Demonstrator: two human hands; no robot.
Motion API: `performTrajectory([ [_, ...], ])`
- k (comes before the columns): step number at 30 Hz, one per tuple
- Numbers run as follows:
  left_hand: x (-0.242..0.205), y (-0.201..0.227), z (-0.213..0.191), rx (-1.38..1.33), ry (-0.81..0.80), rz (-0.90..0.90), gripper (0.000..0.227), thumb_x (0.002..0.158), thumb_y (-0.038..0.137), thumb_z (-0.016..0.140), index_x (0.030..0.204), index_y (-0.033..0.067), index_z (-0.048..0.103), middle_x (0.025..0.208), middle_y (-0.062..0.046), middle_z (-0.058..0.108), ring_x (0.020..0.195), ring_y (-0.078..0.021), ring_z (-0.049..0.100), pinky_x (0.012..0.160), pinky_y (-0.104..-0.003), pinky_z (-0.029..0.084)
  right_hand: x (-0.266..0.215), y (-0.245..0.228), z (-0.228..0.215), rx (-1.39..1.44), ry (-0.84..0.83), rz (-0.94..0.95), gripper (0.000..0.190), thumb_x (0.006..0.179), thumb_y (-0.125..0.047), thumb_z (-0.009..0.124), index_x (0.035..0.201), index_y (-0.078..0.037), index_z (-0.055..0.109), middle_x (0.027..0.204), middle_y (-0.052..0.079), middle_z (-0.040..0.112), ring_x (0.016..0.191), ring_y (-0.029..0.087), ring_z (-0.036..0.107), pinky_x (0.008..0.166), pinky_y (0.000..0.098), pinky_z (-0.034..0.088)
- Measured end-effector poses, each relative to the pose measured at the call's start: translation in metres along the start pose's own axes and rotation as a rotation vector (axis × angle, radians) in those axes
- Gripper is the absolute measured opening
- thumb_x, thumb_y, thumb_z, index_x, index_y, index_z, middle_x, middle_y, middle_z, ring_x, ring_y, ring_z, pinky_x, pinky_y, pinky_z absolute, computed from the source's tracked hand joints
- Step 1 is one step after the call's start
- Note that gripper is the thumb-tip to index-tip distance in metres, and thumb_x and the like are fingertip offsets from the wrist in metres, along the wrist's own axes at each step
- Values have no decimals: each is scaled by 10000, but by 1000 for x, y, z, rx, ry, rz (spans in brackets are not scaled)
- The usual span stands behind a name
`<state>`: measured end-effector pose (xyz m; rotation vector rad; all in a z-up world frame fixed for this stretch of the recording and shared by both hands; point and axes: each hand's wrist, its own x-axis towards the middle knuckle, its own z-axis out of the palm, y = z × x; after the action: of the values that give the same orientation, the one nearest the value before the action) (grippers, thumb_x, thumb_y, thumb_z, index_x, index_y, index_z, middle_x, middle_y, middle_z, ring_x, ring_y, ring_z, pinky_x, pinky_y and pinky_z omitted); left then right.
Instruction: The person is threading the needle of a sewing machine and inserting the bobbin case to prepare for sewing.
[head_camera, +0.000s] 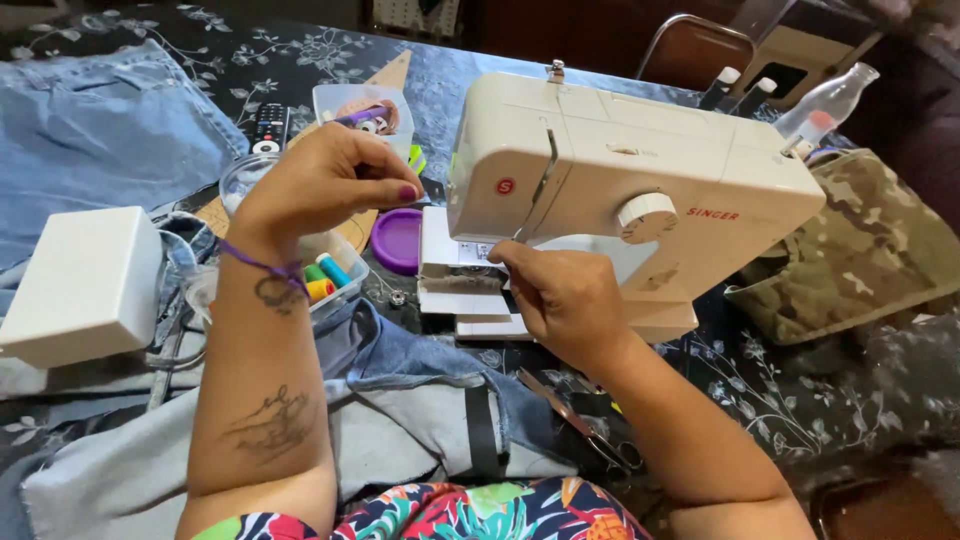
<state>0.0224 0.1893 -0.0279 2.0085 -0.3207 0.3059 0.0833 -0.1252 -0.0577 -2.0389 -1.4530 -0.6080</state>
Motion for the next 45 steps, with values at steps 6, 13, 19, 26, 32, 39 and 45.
performTrajectory([
  [6, 11, -69, 3, -544, -149, 35, 74, 875, 41, 865, 920, -3, 826, 772, -8, 689, 615, -34, 587, 540, -185, 476, 1, 3, 8, -7, 35, 49, 289, 946, -33, 664, 1188, -107, 805, 697, 116, 756, 636, 309, 745, 616, 347, 585],
  [13, 42, -71, 25, -333, 211, 61, 107, 988, 95, 856, 1010, -5, 827, 573, 41, 511, 502, -9, 469, 468, -197, 363, 1, -3, 10, -45, 14, 23, 253, 955, -68, 678, 1174, -115, 795, 680, 108, 753, 646, 316, 758, 602, 363, 594],
  [19, 64, -74, 59, 7, 473, -43, 72, 963, 292, 876, 935, 226, 866, 518, 110, 535, 547, -31, 547, 598, -197, 403, 3, -18, 10, -24, -17, -23, 236, 939, -55, 708, 1155, -47, 803, 753, 163, 779, 688, 333, 767, 625, 363, 598],
  [26, 71, -103, 62, 206, 466, -29, 78, 954, 223, 854, 877, 217, 850, 506, 93, 528, 575, -106, 570, 654, -255, 465, -4, -21, 13, -87, -56, -80, 251, 917, -6, 717, 1158, -17, 785, 754, 171, 775, 712, 354, 773, 634, 421, 617],
  [32, 68, -115, 63, 514, 347, -32, 59, 948, 171, 811, 895, 160, 835, 716, -41, 696, 822, -268, 733, 816, -392, 578, -9, -21, 1, -18, -83, -86, 261, 886, 18, 712, 1125, -33, 805, 701, 144, 749, 624, 314, 741, 615, 381, 610],
  [39, 56, -98, 42, 521, 493, 6, 120, 1014, 249, 868, 967, 139, 859, 703, -38, 705, 725, -240, 632, 703, -405, 506, -4, 35, -122, -68, 344, 54, 177, 1047, 1, 685, 1154, -23, 824, 815, 95, 730, 691, 226, 631, 597, 350, 476],
  [45, 32, -45, 32, 227, 728, 230, 304, 1207, 246, 772, 1051, -2, 856, 930, -107, 799, 826, -144, 710, 648, -278, 504, 34, 169, -217, -456, 332, 328, 130, 1218, -125, 823, 1153, -28, 880, 865, 68, 782, 696, 131, 644, 542, 315, 482],
])
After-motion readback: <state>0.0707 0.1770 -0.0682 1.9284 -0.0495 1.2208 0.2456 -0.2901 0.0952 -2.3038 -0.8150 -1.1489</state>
